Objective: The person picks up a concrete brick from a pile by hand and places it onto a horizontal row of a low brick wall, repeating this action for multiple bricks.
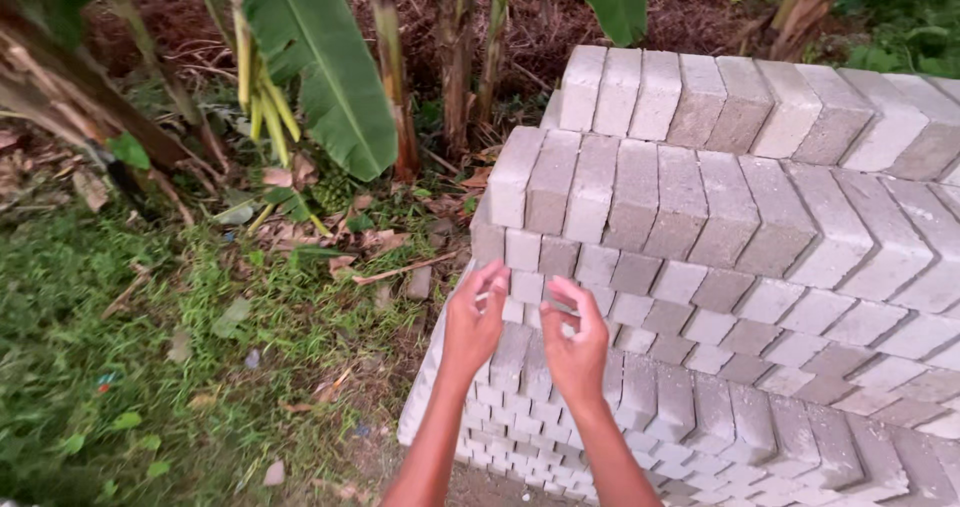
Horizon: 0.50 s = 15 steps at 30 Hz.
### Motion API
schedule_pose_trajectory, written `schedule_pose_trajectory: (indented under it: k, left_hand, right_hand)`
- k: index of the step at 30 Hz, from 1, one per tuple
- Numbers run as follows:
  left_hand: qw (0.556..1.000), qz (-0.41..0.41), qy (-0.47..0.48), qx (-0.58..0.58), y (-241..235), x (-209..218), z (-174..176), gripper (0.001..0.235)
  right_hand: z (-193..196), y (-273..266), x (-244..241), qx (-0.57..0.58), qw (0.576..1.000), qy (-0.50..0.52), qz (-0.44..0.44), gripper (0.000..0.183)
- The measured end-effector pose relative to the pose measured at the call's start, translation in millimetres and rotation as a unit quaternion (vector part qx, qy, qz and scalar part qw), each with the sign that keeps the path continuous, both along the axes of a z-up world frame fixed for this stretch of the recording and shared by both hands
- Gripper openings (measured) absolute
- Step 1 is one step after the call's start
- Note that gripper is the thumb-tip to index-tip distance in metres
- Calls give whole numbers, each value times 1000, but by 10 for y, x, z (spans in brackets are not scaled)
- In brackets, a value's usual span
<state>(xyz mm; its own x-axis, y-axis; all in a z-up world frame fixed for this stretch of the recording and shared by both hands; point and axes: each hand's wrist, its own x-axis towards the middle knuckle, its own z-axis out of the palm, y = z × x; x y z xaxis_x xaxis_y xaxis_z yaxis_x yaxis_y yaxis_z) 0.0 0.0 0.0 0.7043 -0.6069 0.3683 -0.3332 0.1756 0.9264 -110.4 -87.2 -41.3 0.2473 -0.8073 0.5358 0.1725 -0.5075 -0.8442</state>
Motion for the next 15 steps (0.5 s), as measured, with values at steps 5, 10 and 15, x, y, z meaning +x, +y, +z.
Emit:
schedule_pose_trajectory:
  k: [5, 10, 15]
  left_hand:
    - [998, -1, -43, -41, -670, 779, -243, 37]
    - [994, -18, -76, -74, -1450, 1847, -431, 42]
    - [995, -101, 11, 15, -2143, 2656, -191, 52]
  right_hand:
    - [-9, -195, 452, -5, 999, -4, -33, 43]
    - [-103, -392, 1081, -32, 992, 5, -119, 41]
    - [-207, -566, 1943, -99, 950, 32, -296, 35]
